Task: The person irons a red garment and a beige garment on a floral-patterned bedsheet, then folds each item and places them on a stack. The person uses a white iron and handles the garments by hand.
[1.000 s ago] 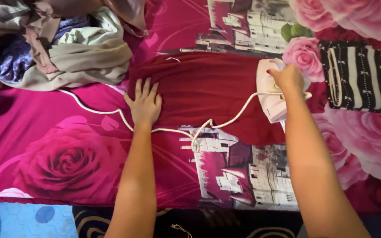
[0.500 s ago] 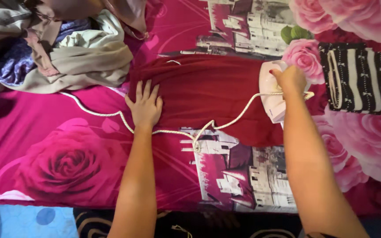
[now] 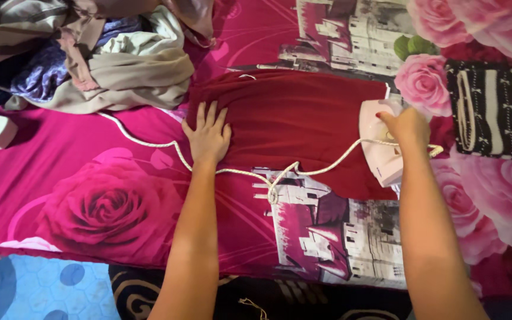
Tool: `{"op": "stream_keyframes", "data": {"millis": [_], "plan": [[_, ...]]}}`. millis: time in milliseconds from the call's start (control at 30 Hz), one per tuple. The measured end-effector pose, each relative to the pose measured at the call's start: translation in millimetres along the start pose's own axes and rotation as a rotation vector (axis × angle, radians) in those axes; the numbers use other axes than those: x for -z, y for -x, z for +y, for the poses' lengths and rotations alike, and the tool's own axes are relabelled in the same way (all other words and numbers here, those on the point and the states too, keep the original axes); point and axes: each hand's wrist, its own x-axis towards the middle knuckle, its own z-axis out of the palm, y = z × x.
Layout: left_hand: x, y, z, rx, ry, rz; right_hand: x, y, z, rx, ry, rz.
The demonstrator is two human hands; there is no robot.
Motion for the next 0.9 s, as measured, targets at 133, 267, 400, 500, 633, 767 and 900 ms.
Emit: {"op": "stream_keyframes", "data": {"millis": [133,267,400,500,633,767,900], "plan": [[0,0,1,-0.006,-0.024,0.006,-15,-40,-4,0.036,0.007,0.057],[0,2,0,-0.006,-0.026,0.006,-19,-53,-7,-0.013,-0.025,0.028],[-3,0,1,-0.01,-0.018,0.008,-3,-17,-11,0.124,-0.046,0.019],[-3,3,-1,-0.013,-0.03,0.014,9,35,-13,0.154,-0.013,-0.036],[-2,0,0,-0.007,-0.027,0.006,24,46,-21,0.03,-0.02,-0.062],[-1,1,-1,-0.015,-0.024,0.003,16,0,-29,0.01,-0.002,0.022],[3,-1,-1,-0.006,-0.028,-0.016,-3,-46,-32,-0.022,-0.035,0.054]]}}
